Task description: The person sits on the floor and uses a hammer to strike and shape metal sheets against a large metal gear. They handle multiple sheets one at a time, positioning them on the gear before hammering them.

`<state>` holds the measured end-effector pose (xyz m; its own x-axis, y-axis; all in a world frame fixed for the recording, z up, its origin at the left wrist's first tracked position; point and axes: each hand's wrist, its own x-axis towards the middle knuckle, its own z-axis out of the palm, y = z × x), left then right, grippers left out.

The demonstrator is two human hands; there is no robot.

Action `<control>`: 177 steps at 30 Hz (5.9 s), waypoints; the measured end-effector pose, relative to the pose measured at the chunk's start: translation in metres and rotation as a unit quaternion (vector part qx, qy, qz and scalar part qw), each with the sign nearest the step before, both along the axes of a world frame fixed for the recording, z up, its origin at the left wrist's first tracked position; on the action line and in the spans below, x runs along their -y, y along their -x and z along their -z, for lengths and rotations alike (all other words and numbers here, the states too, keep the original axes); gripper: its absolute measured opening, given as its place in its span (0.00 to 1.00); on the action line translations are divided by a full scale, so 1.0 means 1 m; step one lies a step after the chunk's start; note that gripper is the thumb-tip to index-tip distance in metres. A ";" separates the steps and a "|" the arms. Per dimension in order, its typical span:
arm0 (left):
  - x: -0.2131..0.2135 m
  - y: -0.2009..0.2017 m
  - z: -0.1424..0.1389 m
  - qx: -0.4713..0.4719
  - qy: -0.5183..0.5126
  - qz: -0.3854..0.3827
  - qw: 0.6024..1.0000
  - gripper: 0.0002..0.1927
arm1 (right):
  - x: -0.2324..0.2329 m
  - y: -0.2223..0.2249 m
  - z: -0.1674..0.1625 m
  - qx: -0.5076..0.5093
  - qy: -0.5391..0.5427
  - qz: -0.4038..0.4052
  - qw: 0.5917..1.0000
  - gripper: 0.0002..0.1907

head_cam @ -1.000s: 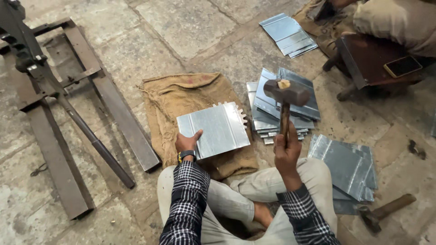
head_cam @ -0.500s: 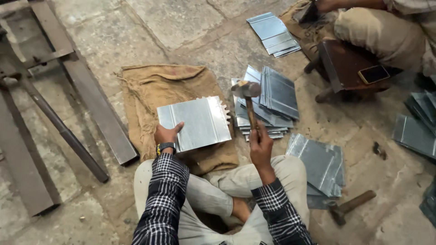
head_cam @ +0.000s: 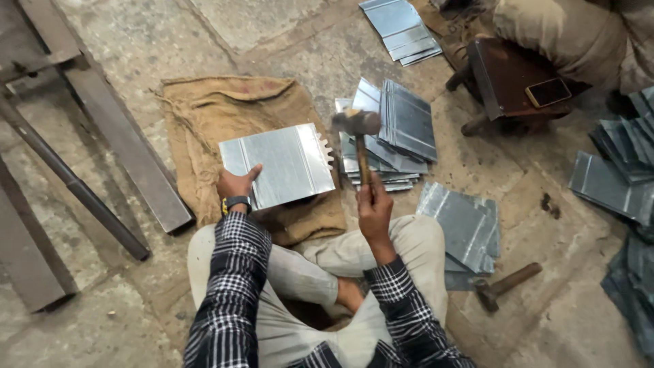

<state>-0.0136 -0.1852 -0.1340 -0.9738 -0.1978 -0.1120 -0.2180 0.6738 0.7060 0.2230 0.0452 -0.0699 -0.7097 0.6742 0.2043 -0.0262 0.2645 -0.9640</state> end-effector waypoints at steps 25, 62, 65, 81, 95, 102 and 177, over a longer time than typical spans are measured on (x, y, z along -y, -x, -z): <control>-0.002 0.010 0.013 0.033 0.003 -0.005 0.999 0.48 | 0.004 0.000 -0.006 0.129 -0.200 0.024 0.971 0.17; -0.011 0.021 -0.006 -0.039 -0.016 -0.050 0.998 0.54 | 0.005 -0.011 0.005 0.038 -0.115 0.064 0.991 0.20; -0.011 0.018 -0.008 -0.036 -0.058 -0.021 0.997 0.50 | 0.004 -0.012 0.005 -0.080 -0.283 0.010 0.956 0.15; -0.005 0.023 -0.024 -0.042 -0.063 -0.008 0.997 0.47 | 0.005 -0.011 0.002 0.031 -0.262 0.010 0.964 0.16; -0.007 0.033 -0.036 -0.061 -0.086 -0.037 0.994 0.46 | 0.008 -0.008 -0.004 0.021 -0.270 -0.009 0.962 0.19; -0.005 0.034 -0.043 -0.087 -0.105 -0.010 0.991 0.47 | 0.011 -0.009 -0.007 0.087 -0.093 0.020 0.992 0.19; 0.004 0.003 -0.034 -0.032 -0.128 0.072 0.989 0.45 | 0.003 -0.005 0.050 0.105 -0.221 0.017 0.970 0.19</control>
<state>-0.0169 -0.1895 -0.0998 -0.9965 -0.0299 -0.0776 -0.0823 0.4917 0.8669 0.2280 0.0424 -0.1196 -0.7459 0.5775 0.3317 0.1737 0.6496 -0.7402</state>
